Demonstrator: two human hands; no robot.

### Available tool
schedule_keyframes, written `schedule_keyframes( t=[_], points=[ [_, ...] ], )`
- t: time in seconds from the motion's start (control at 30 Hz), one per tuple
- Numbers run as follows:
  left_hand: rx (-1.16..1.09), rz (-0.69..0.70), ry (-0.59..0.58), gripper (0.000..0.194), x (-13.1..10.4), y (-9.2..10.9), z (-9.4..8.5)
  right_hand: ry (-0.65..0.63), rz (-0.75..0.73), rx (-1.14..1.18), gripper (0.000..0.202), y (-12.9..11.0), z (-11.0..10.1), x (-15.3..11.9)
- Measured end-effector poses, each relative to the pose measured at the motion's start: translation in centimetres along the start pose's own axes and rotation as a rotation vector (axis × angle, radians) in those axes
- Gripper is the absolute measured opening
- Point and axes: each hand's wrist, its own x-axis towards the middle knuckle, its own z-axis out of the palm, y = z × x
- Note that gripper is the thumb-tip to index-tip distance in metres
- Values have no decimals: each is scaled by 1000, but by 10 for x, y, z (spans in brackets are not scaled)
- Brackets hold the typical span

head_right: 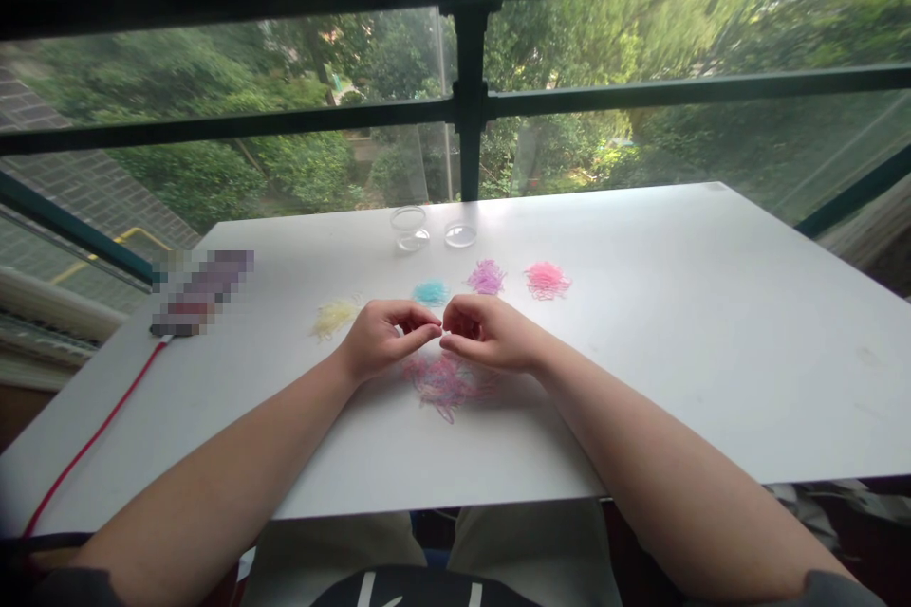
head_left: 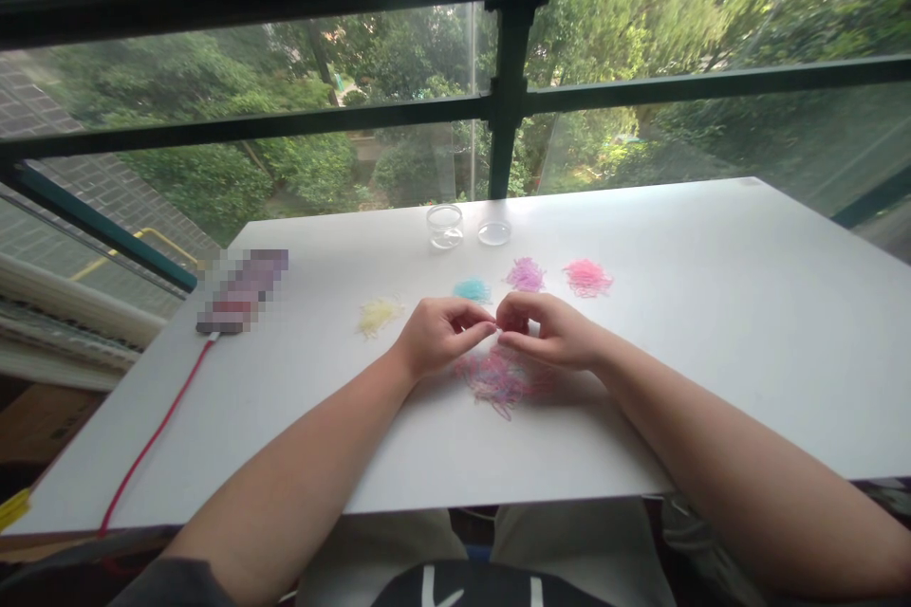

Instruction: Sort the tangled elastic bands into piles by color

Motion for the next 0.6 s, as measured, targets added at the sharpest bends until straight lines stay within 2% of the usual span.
schedule_keyframes(
  t=[0.17,0.6],
  points=[
    [-11,3,-3,17,0,0,1,18,17,-20,13,0,2,1],
    [-76,37,-42,12,-1,1,-1,41,18,-37,3,6,4,1]
  ],
)
